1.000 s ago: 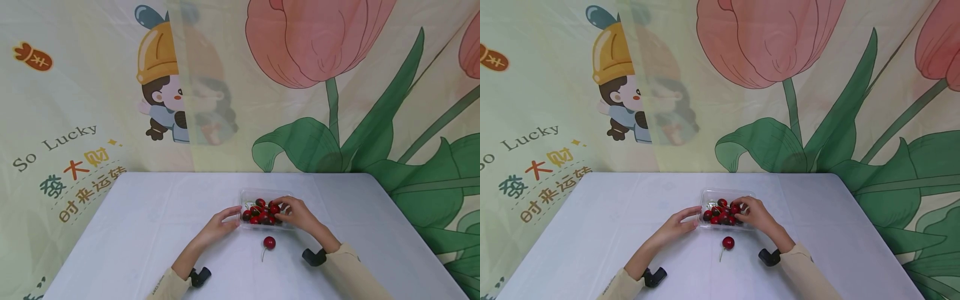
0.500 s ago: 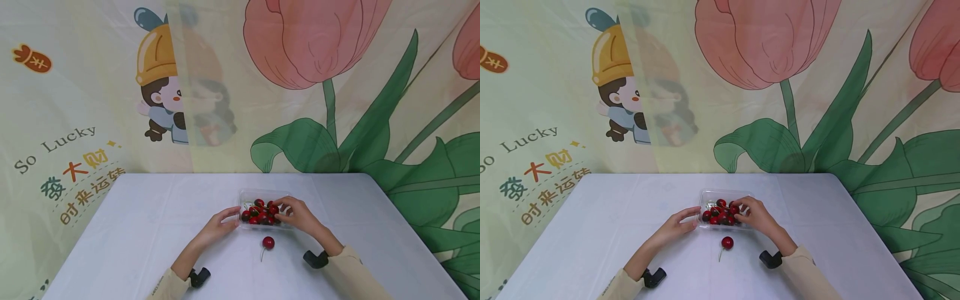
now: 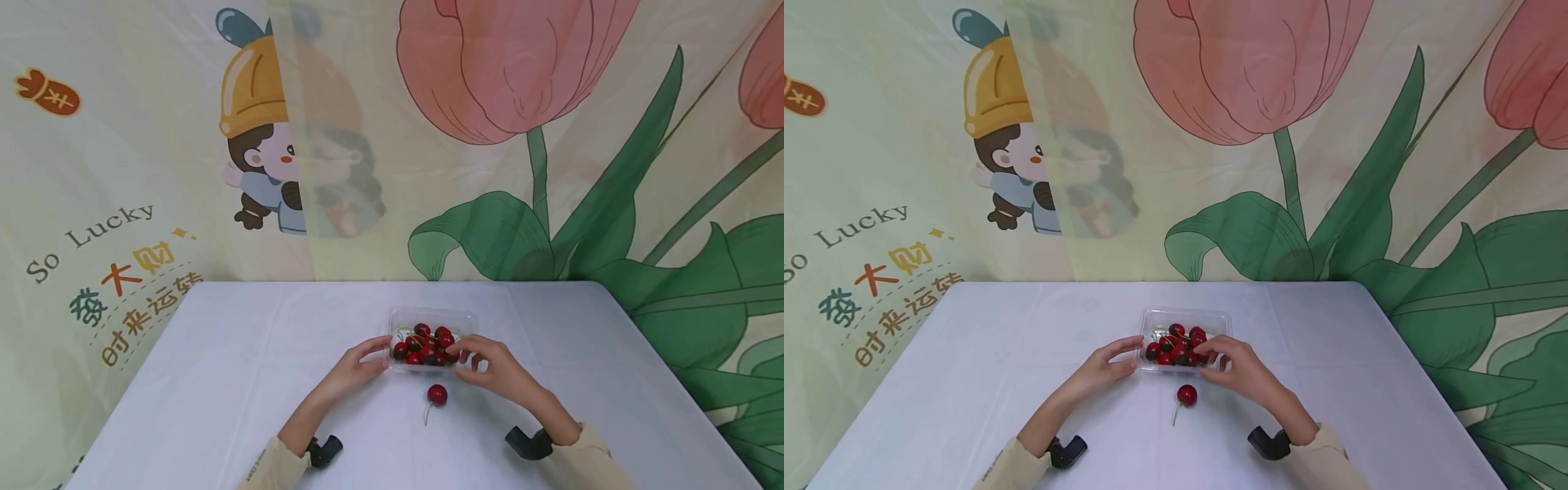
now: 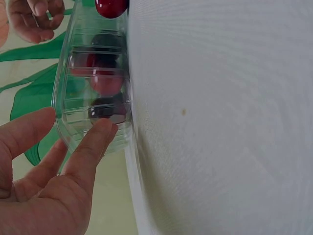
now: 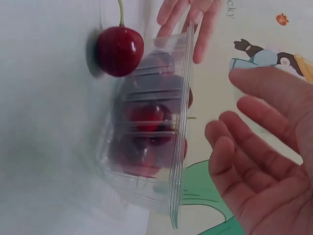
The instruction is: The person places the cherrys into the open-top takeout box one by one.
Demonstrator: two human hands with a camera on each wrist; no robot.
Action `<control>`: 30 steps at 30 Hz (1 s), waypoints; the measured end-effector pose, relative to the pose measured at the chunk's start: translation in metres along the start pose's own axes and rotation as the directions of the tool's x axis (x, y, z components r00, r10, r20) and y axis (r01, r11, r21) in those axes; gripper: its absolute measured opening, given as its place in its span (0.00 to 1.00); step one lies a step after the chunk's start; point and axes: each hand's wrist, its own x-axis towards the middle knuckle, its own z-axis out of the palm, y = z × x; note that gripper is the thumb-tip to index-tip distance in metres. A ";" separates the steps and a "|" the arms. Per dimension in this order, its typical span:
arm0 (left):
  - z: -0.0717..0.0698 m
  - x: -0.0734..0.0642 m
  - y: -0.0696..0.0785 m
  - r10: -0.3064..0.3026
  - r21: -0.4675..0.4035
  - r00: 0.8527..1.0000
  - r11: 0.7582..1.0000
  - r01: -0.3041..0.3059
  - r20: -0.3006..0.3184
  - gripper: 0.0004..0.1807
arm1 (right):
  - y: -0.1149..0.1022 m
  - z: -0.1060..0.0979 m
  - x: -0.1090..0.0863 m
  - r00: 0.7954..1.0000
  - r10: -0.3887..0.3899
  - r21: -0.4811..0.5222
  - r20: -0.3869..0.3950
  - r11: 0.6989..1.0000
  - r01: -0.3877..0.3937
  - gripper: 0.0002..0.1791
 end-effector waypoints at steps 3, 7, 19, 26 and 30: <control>0.000 0.000 0.000 0.002 0.000 1.000 1.000 -0.002 0.001 0.27 | -0.005 0.002 -0.004 0.997 -0.034 0.046 0.075 0.998 0.030 0.17; 0.000 0.000 0.000 0.006 -0.002 1.000 1.000 -0.006 0.003 0.27 | -0.008 0.007 -0.008 0.979 -0.051 0.108 0.198 0.994 0.030 0.15; 0.000 -0.001 0.002 -0.002 0.000 1.000 1.000 0.002 0.008 0.27 | -0.008 0.021 -0.013 0.942 0.014 0.108 0.336 0.993 -0.053 0.16; 0.000 -0.002 0.003 -0.009 -0.018 1.000 1.000 0.009 0.008 0.28 | -0.007 0.026 -0.013 0.929 0.021 0.067 0.370 0.997 -0.049 0.17; -0.001 -0.002 0.003 -0.016 -0.020 1.000 1.000 0.016 0.008 0.28 | -0.006 0.027 -0.012 0.922 0.041 0.046 0.385 0.997 -0.063 0.17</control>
